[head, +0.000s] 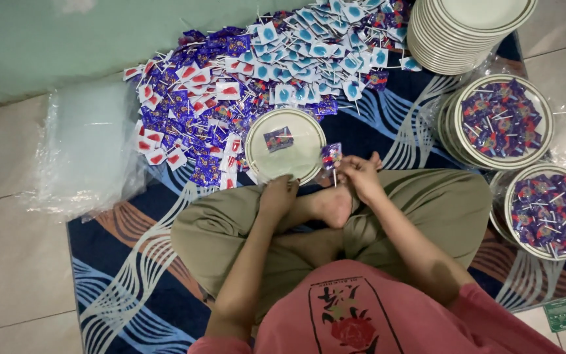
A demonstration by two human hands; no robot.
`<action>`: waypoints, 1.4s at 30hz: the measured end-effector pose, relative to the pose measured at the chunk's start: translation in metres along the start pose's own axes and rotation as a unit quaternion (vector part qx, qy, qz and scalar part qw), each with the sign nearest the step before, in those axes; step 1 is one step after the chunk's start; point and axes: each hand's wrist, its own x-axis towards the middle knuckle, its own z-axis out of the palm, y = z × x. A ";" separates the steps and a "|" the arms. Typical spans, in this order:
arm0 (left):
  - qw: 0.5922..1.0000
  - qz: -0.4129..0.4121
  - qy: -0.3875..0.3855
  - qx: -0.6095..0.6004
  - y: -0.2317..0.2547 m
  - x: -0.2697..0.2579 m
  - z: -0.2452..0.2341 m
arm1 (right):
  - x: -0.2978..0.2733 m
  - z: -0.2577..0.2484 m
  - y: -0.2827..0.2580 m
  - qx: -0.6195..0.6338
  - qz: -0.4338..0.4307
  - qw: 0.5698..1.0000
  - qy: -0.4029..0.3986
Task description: The person picks up wrapped lollipops from a pile on the floor, places them onto small plastic covers, and then stacks the covers onto paper plates.
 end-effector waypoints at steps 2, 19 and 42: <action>0.997 -0.015 0.003 -0.075 0.009 -0.006 -0.001 | -0.020 0.015 -0.023 -0.014 0.008 1.000 -0.014; 0.858 -0.212 0.064 -0.464 -0.032 0.019 0.105 | -0.021 -0.009 -0.009 -0.118 0.043 0.989 -0.084; 0.976 0.092 0.145 0.136 0.068 0.001 0.035 | -0.018 -0.013 -0.012 -0.155 0.043 0.986 -0.043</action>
